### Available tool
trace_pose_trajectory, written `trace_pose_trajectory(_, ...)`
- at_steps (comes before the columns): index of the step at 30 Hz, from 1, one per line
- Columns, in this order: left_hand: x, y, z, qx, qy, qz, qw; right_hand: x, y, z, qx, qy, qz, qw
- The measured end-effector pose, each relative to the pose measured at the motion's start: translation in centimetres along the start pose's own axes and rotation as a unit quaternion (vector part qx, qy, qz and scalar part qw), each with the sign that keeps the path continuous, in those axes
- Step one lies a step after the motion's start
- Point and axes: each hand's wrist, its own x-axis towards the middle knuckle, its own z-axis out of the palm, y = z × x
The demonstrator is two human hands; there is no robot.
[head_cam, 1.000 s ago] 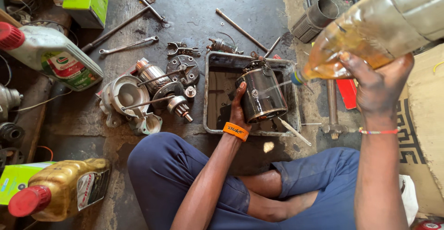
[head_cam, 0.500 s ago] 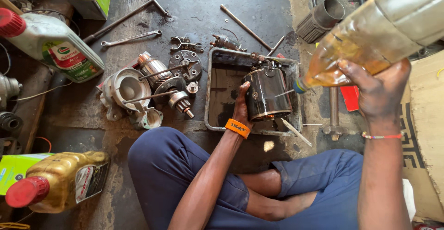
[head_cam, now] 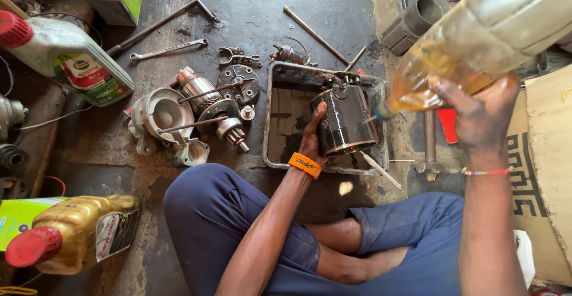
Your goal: The person sits on the floor and cleans a cylindrical mechanical part by pouring liquid from a plastic bottle into a metal tray and scrubbing the part with a brush. The person repeatedly pours liquid and scrubs the part.
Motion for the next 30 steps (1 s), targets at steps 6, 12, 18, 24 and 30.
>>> trace_pose_trajectory(6,0.1,0.0,-0.4,-0.012,-0.021,0.032,0.999,0.3,2.0,-0.3,0.002,-0.006,-0.023,1.000)
trace_pose_trajectory(12,-0.3,0.4,0.3,0.037,-0.011,0.073,0.997,0.4,1.9,0.0,0.004,-0.006,-0.033,0.999)
trace_pose_trajectory(18,-0.6,0.5,1.0,-0.043,-0.034,0.027,0.998,-0.7,0.2,0.8,-0.006,-0.019,-0.009,1.000)
trace_pose_trajectory(24,-0.8,0.7,1.1,0.009,0.001,0.041,0.999,1.0,1.8,0.3,-0.021,0.028,-0.044,0.998)
trace_pose_trajectory(30,-1.6,1.8,2.0,0.089,0.080,0.130,0.984,0.8,0.0,0.3,-0.072,-0.032,-0.051,0.996)
